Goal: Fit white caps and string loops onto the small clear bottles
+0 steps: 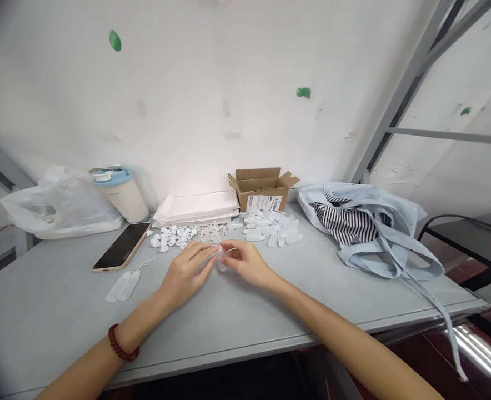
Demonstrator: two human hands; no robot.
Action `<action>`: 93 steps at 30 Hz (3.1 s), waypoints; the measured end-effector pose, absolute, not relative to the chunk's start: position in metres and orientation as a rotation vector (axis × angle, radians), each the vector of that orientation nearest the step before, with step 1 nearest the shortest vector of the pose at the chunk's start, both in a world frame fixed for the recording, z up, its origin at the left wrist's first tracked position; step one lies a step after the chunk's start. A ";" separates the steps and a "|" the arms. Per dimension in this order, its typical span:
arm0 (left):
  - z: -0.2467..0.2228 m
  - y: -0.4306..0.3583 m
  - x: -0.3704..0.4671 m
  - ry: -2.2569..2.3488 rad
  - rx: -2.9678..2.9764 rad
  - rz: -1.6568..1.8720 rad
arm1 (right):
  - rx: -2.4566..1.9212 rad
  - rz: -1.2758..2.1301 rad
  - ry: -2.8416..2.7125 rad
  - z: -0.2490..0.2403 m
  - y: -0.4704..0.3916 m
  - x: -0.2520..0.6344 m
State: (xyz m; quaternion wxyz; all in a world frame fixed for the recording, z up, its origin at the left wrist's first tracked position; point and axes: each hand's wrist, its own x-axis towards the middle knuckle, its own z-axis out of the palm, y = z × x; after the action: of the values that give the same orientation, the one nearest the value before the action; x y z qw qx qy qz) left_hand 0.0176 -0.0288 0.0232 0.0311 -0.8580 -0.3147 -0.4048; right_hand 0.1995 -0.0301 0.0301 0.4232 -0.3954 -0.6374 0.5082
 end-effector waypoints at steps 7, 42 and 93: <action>0.023 -0.028 0.018 -0.931 -2.658 -1.250 | -0.936 1.426 -1.421 0.028 -0.025 0.202; 0.029 -0.033 0.018 -0.821 -2.778 -1.067 | -0.665 1.824 -1.319 0.024 -0.025 0.203; 0.059 -0.041 -0.134 -1.652 -2.919 -0.423 | -0.962 1.635 -1.420 0.032 -0.021 0.210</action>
State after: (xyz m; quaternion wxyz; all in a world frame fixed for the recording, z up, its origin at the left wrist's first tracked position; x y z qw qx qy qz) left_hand -0.1343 -0.0408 0.0595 -0.1195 -0.8573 -0.4852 -0.1244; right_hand 0.2098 -0.0207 0.0318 0.3769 -0.3760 -0.5551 0.6392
